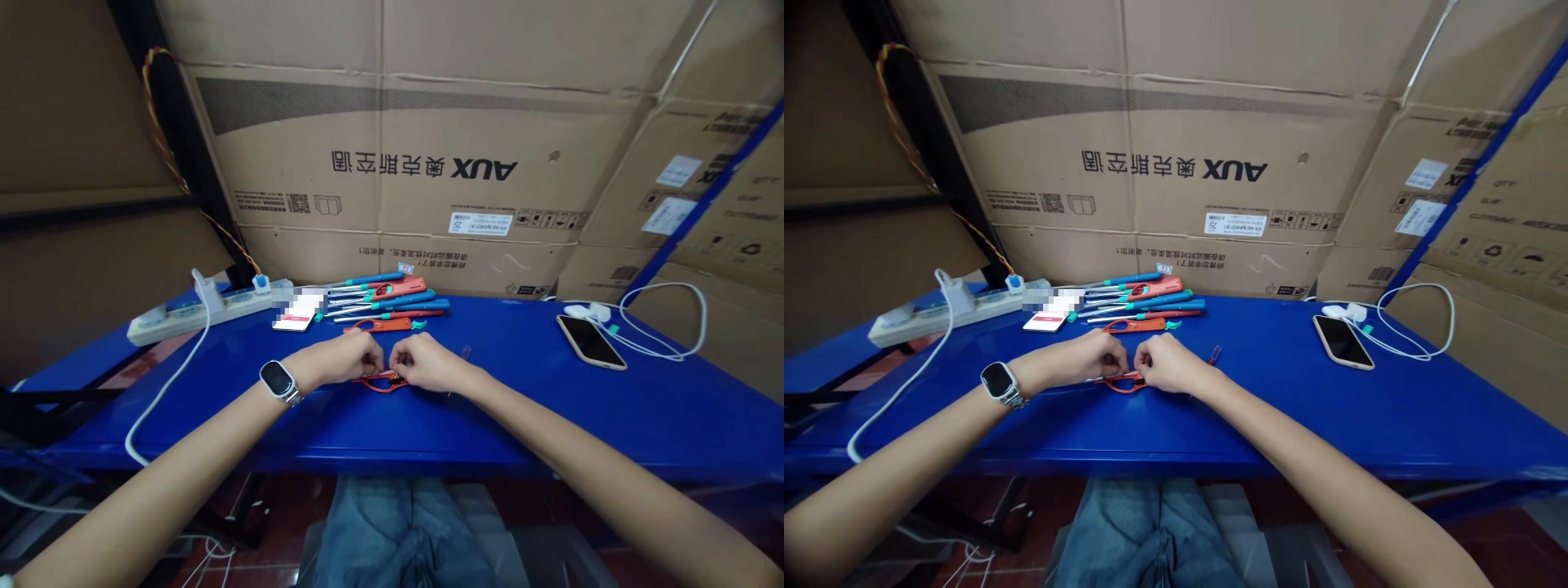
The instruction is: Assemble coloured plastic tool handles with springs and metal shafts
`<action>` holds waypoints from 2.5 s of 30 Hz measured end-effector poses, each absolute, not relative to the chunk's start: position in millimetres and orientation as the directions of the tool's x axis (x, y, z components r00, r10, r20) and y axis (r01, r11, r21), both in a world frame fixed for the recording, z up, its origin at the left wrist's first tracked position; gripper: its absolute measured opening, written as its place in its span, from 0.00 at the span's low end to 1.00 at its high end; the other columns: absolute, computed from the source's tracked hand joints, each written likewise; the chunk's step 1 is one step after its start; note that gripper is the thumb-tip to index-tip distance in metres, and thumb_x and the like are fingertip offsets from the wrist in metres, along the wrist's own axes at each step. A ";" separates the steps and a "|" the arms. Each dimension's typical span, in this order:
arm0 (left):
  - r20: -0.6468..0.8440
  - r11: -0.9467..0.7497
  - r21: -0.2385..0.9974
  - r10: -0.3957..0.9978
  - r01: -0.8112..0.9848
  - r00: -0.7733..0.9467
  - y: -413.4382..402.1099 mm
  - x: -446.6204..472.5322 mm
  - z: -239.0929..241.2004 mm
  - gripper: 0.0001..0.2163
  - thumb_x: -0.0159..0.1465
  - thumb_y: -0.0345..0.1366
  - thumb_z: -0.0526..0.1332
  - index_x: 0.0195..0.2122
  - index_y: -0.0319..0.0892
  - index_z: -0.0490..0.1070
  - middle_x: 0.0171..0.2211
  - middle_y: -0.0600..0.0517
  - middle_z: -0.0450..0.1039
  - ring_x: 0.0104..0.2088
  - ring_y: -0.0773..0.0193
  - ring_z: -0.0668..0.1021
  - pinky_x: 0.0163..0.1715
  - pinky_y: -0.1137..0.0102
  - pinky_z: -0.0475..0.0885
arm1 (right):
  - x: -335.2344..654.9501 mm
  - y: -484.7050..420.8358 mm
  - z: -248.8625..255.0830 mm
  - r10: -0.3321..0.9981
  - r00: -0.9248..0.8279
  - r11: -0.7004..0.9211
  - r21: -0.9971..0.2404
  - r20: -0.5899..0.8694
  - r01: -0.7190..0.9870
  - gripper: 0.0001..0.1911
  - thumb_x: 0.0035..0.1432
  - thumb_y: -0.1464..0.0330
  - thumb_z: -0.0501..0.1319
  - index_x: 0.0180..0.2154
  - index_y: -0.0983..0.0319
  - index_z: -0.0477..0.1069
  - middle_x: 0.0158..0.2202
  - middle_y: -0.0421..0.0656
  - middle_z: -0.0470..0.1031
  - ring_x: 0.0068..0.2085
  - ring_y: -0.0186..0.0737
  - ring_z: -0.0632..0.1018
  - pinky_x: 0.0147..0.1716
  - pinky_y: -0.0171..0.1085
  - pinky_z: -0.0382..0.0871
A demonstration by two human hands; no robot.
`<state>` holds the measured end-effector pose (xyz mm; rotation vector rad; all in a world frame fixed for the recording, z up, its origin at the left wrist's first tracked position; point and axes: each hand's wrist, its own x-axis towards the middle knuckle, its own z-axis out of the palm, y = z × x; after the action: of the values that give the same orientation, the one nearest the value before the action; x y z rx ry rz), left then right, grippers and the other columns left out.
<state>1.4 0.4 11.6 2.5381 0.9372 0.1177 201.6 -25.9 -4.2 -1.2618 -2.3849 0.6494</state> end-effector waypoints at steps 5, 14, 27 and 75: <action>-0.056 -0.677 0.449 0.630 0.583 0.775 0.1 -2.5 6.7 0.11 0.59 0.25 0.59 0.37 0.39 0.81 0.30 0.51 0.80 0.27 0.68 0.75 0.30 0.77 0.67 | 198.1 -22.2 1.0 0.875 -0.483 0.360 -0.629 -0.029 0.689 0.10 0.47 0.82 0.59 0.29 0.66 0.77 0.23 0.39 0.76 0.23 0.29 0.73 0.24 0.27 0.63; 0.015 -0.711 0.363 0.651 0.603 0.759 -6.8 -7.7 3.2 0.09 0.60 0.24 0.59 0.32 0.39 0.79 0.30 0.52 0.78 0.27 0.68 0.73 0.30 0.76 0.66 | 195.6 -19.0 -3.7 0.885 -0.465 0.369 -0.588 -0.013 0.719 0.09 0.45 0.82 0.61 0.27 0.66 0.77 0.22 0.39 0.76 0.23 0.30 0.74 0.24 0.27 0.63; 0.226 -0.841 0.072 0.537 0.536 0.813 -36.1 -26.4 -16.8 0.14 0.72 0.32 0.50 0.48 0.42 0.76 0.42 0.46 0.74 0.40 0.59 0.77 0.43 0.67 0.71 | 196.6 -30.0 -6.6 0.871 -0.479 0.464 -0.497 0.107 0.733 0.07 0.49 0.79 0.62 0.27 0.64 0.77 0.24 0.40 0.78 0.27 0.31 0.75 0.28 0.29 0.62; 0.385 -0.804 0.304 0.594 0.511 0.706 -36.0 -43.2 -30.9 0.15 0.73 0.35 0.51 0.50 0.46 0.77 0.43 0.46 0.72 0.43 0.62 0.75 0.44 0.67 0.73 | 200.7 -30.9 -9.7 0.928 -0.360 0.355 -0.524 0.098 0.774 0.07 0.48 0.79 0.62 0.25 0.63 0.77 0.26 0.41 0.79 0.27 0.33 0.75 0.28 0.30 0.62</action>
<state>-43.2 -36.0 -30.9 2.7384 0.8949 0.7081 200.7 -30.9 -9.7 -1.4920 -2.2445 0.5584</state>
